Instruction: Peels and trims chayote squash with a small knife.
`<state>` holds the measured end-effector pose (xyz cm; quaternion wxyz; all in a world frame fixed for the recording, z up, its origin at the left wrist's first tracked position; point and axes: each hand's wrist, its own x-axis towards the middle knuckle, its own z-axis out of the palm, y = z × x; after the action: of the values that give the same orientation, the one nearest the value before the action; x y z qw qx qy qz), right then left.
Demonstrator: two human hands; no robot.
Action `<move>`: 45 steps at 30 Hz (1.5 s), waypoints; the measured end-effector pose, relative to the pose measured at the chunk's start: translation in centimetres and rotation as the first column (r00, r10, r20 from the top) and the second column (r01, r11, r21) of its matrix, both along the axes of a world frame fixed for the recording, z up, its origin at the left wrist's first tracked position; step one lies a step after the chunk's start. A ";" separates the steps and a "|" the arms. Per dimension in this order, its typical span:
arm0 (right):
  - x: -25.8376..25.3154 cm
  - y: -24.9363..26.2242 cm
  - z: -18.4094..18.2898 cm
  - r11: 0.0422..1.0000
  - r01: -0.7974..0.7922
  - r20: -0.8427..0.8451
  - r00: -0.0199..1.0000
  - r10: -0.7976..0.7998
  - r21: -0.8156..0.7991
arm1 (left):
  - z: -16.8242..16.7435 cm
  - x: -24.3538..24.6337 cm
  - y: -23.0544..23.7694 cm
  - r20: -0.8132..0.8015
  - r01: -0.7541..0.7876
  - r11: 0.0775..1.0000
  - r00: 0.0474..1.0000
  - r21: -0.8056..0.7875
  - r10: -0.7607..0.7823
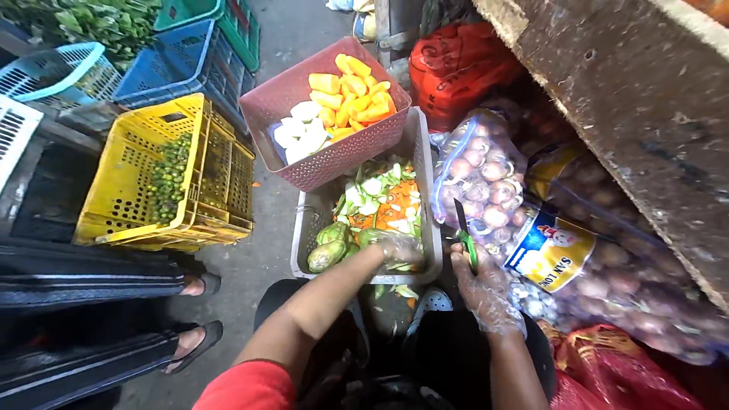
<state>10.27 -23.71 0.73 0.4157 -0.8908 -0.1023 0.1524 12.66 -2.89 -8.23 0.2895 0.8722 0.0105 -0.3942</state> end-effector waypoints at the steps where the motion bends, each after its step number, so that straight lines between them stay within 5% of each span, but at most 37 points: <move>1: 0.0 -0.1 0.0 1.000 0.008 0.004 1.000 -0.008 0.011 | 1.7 -0.6 1.2 0.033 -0.066 0.992 0.997 -0.108 0.070; 4: -0.1 -0.3 -0.2 0.997 0.019 -0.030 0.999 -0.017 0.072 | 4.7 -4.1 3.8 0.011 -0.345 0.829 0.921 -0.439 0.389; 7: -0.4 -0.2 -1.5 0.990 0.025 -0.035 0.999 -0.020 0.139 | 7.2 -8.1 3.9 -0.285 -0.667 0.305 0.623 -0.679 0.728; 9: -0.9 0.0 -1.5 0.992 -0.024 -0.024 0.999 0.027 0.123 | 8.8 -10.1 4.0 -0.475 -0.716 -0.050 0.408 -0.696 0.780; 11: -2.0 0.7 -1.5 0.988 -0.120 -0.007 0.993 0.121 0.098 | 9.5 -11.6 3.9 -0.616 -0.688 -0.311 0.248 -0.655 0.748; 14: -5.6 2.9 -0.5 0.945 -0.322 0.025 0.947 0.321 0.063 | 8.4 -12.5 3.6 -0.735 -0.608 -0.537 0.116 -0.585 0.668; 22: -9.8 6.5 0.2 0.882 -0.433 -0.022 0.899 0.437 -0.188 | 6.2 -11.6 3.4 -0.801 -0.519 -0.666 0.063 -0.536 0.595; 28: -10.1 7.1 0.8 0.840 -0.471 -0.042 0.877 0.478 -0.268 | 6.1 -11.6 3.1 -0.795 -0.540 -0.672 -0.008 -0.507 0.606; 37: -9.3 7.1 -0.7 0.839 -0.449 0.002 0.881 0.473 -0.307 | 5.4 -12.0 3.2 -0.843 -0.553 -0.666 0.140 -0.502 0.519; 40: -8.7 7.3 -1.0 0.830 -0.446 -0.016 0.883 0.468 -0.334 | 5.3 -12.0 2.9 -0.863 -0.537 -0.700 0.114 -0.471 0.492; 45: -9.1 7.6 -1.5 0.868 -0.398 -0.085 0.917 0.391 -0.298 | 5.3 -12.0 2.9 -0.768 -0.636 -0.544 0.124 -0.547 0.628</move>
<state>1.16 -16.14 -0.80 0.2326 -0.9033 -0.2522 0.2576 0.64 0.00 -2.96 0.9032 0.2407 0.3554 -0.0057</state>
